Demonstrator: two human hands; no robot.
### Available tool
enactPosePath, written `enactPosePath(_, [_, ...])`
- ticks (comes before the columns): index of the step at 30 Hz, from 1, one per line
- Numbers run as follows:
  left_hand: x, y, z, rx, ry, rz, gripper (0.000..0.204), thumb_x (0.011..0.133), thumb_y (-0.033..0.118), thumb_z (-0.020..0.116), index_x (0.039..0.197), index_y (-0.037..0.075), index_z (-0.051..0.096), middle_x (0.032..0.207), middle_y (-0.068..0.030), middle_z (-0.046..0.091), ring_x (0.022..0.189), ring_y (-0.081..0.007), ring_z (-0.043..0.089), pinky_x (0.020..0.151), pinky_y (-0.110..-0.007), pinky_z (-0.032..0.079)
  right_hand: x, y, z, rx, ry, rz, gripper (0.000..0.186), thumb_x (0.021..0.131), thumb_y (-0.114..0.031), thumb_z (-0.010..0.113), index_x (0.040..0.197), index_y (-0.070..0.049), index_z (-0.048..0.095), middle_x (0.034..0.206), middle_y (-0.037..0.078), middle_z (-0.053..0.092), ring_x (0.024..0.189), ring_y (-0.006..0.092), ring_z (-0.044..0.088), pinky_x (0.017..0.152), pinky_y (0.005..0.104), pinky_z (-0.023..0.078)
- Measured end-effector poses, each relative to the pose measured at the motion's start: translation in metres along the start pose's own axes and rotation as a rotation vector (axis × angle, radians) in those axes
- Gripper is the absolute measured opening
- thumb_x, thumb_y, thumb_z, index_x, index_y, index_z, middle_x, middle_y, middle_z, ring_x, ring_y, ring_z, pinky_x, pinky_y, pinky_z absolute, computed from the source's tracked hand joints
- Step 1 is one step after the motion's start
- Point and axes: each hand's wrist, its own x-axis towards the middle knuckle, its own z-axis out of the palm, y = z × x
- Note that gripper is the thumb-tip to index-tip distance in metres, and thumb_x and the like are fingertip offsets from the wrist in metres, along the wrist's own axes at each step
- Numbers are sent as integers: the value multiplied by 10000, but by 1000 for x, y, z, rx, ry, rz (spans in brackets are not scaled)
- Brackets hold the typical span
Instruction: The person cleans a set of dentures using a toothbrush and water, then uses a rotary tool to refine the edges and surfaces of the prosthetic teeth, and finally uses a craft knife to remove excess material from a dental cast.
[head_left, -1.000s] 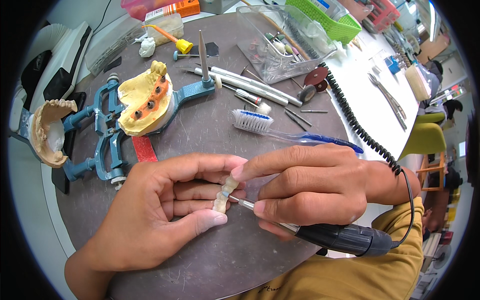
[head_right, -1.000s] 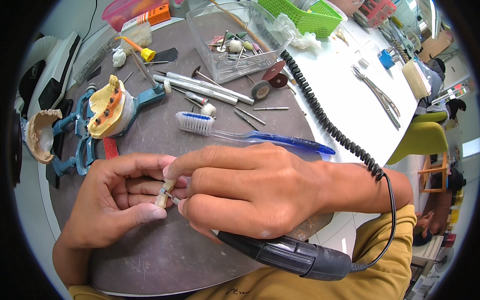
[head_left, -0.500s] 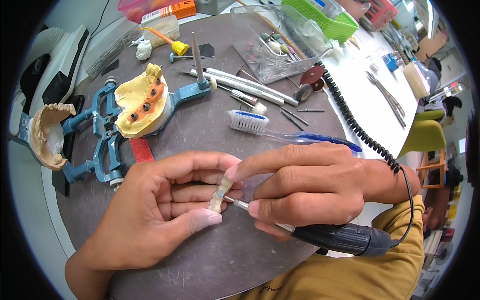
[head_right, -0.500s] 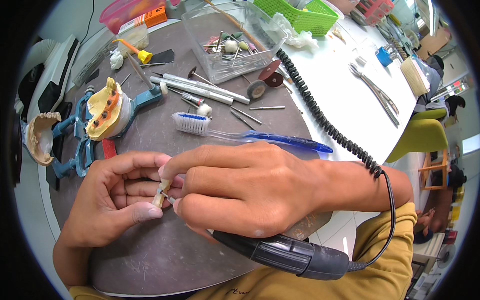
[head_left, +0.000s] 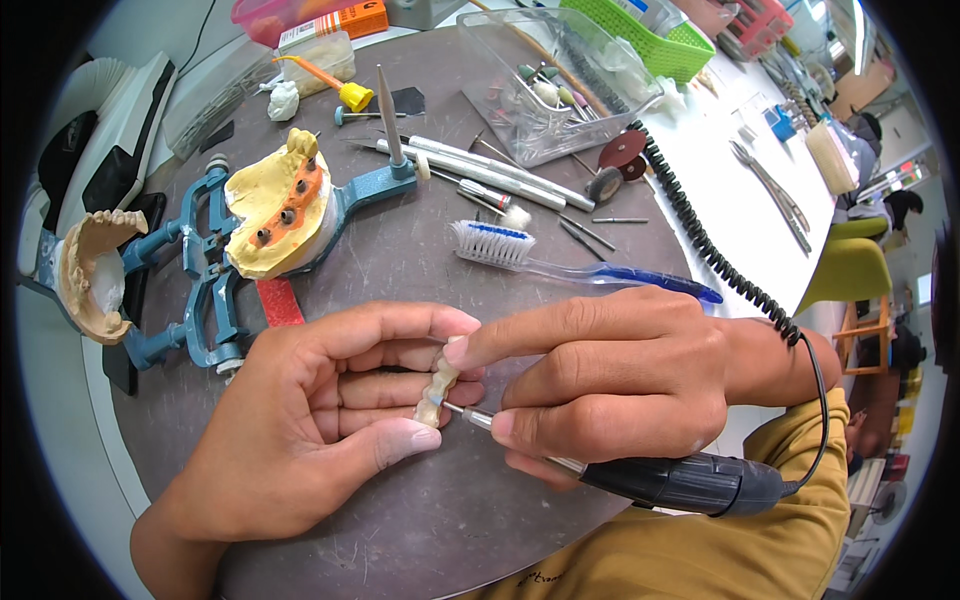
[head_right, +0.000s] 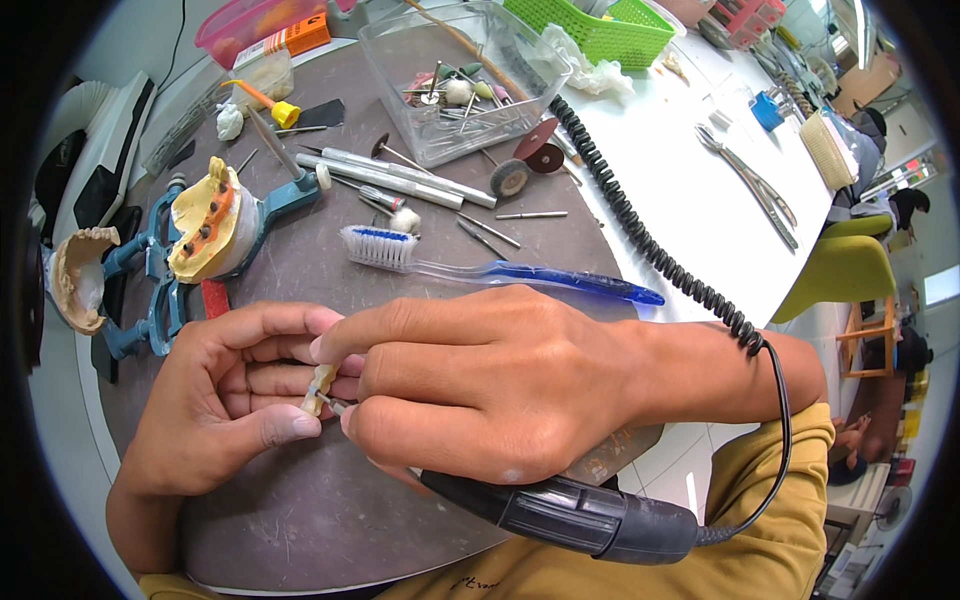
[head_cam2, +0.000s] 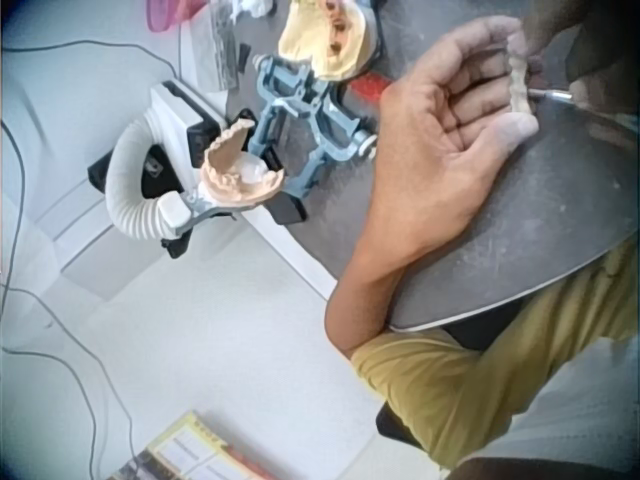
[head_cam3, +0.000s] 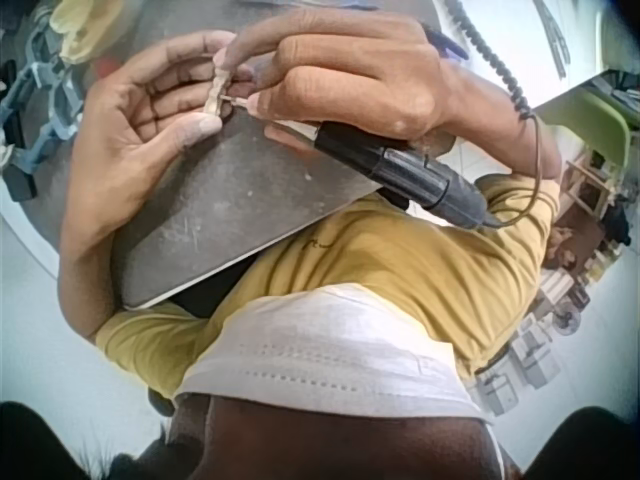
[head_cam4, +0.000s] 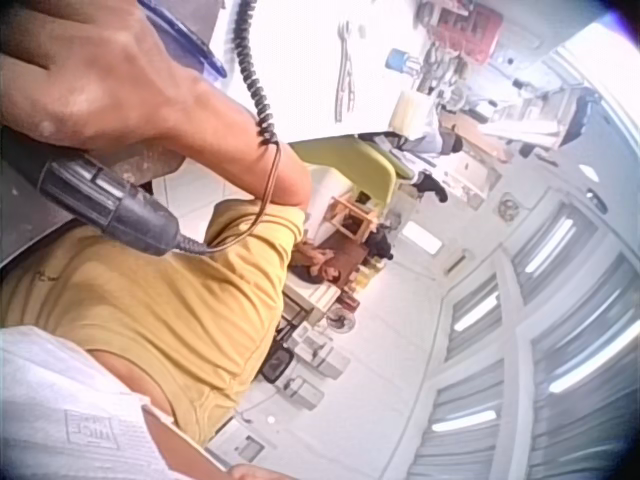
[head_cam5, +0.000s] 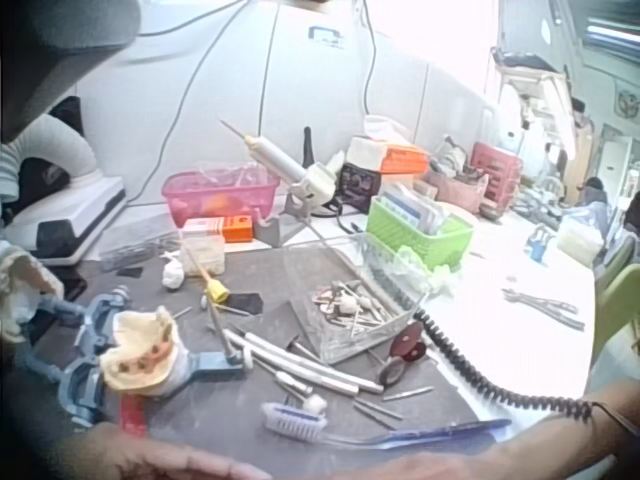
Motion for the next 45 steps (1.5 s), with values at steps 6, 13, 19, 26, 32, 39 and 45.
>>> enactPosePath(6, [4,-2,-1,5,-11,10,602,830,-76,680,1383,-81,442,1246,-215,640,1155,-268,662,996,-349,554,-2,2,2,-33,34,-8,119,747,44,771,801,13,669,733,100,678,845,337,752,615,311,625])
enactPosePath(13, [1,-2,-1,7,-14,14,587,832,-99,652,1380,-76,443,1252,-210,632,1164,-274,658,999,-356,556,-1,0,0,-13,6,9,133,744,31,786,800,16,666,725,103,679,843,338,752,622,313,626])
enactPosePath(19, [1,-1,-2,15,-16,19,584,830,-106,647,1376,-78,443,1260,-212,624,1166,-277,657,1005,-358,555,-2,2,1,-28,32,-5,166,743,9,806,830,25,665,730,105,685,851,341,751,627,316,626])
enactPosePath(26, [1,-1,-2,15,-2,3,595,828,-94,665,1379,-80,441,1243,-213,637,1155,-273,663,1005,-352,552,-2,1,3,-16,45,18,152,733,33,789,823,24,666,712,107,680,847,345,751,616,317,625])
enactPosePath(32, [1,0,2,2,18,15,589,823,-90,677,1371,-77,462,1225,-210,650,1137,-261,672,992,-343,556,-3,0,2,-16,44,14,158,727,17,800,816,21,669,712,99,680,842,345,751,620,330,627])
enactPosePath(39, [1,-4,0,22,19,30,585,810,-101,690,1356,-75,482,1246,-207,641,1148,-267,668,1003,-347,553,-1,0,1,-6,38,44,156,732,-6,813,794,18,672,717,100,686,852,344,752,653,349,639])
enactPosePath(45, [-1,-6,1,11,23,42,601,802,-122,689,1359,-60,474,1252,-214,636,1157,-271,663,1000,-348,556,-2,-2,1,49,36,86,135,737,-4,805,777,1,676,703,86,686,890,343,750,739,399,649])
